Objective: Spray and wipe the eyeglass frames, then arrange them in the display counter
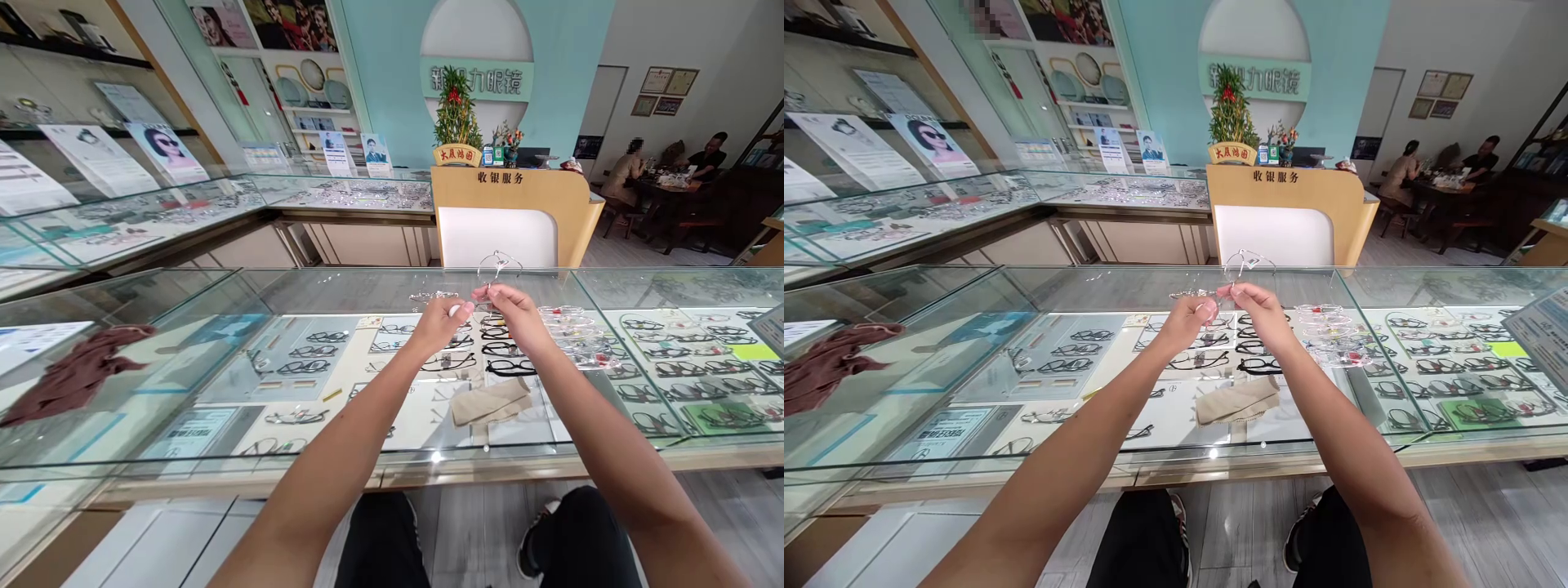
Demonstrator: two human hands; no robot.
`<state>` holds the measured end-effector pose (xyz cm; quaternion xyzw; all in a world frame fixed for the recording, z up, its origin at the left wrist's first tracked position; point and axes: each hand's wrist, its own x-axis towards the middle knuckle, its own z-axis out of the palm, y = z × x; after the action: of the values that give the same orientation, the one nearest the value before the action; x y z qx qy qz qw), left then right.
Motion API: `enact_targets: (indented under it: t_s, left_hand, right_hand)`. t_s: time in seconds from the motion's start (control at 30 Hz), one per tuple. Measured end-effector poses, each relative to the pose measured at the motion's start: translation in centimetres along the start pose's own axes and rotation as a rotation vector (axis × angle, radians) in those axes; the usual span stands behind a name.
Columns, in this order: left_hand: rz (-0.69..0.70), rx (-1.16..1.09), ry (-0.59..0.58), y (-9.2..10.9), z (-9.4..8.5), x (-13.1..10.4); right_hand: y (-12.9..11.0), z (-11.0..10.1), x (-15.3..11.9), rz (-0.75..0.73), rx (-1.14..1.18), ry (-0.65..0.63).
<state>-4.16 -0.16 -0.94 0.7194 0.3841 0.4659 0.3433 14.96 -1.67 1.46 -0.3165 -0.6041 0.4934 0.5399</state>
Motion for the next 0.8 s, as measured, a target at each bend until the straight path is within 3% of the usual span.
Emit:
enact_targets:
  t_s: [0.2,0.27,0.43,0.53,0.67,0.73,0.8]
  left_hand:
    - [-0.094,-0.304,0.17,1.3,-1.4,1.0]
    - [-0.09,-0.303,0.217,1.5,-1.7,0.9]
    - [0.026,-0.04,0.261,1.3,-1.6,0.5]
    - [-0.04,-0.288,0.296,1.1,-2.2,1.0]
    - [-0.13,-0.577,0.526,-0.5,-4.5,2.3]
    - [-0.199,-0.557,0.678,-2.1,-5.8,2.7]
    - [-0.306,-0.387,0.792,-4.0,-7.0,2.7]
  right_hand:
    - [-0.4,0.1,-0.3,0.004,-0.039,-0.049]
    - [-0.5,0.1,-0.4,0.006,-0.064,-0.112]
    - [-0.6,0.4,-0.7,0.005,-0.146,-0.245]
    - [-0.6,0.3,-0.6,0.007,-0.146,-0.225]
    - [-0.6,-0.2,-0.5,0.029,-0.098,-0.185]
    - [-0.4,-0.4,-0.3,0.042,-0.088,-0.178]
    - [-0.2,-0.6,-0.2,0.048,-0.083,-0.176]
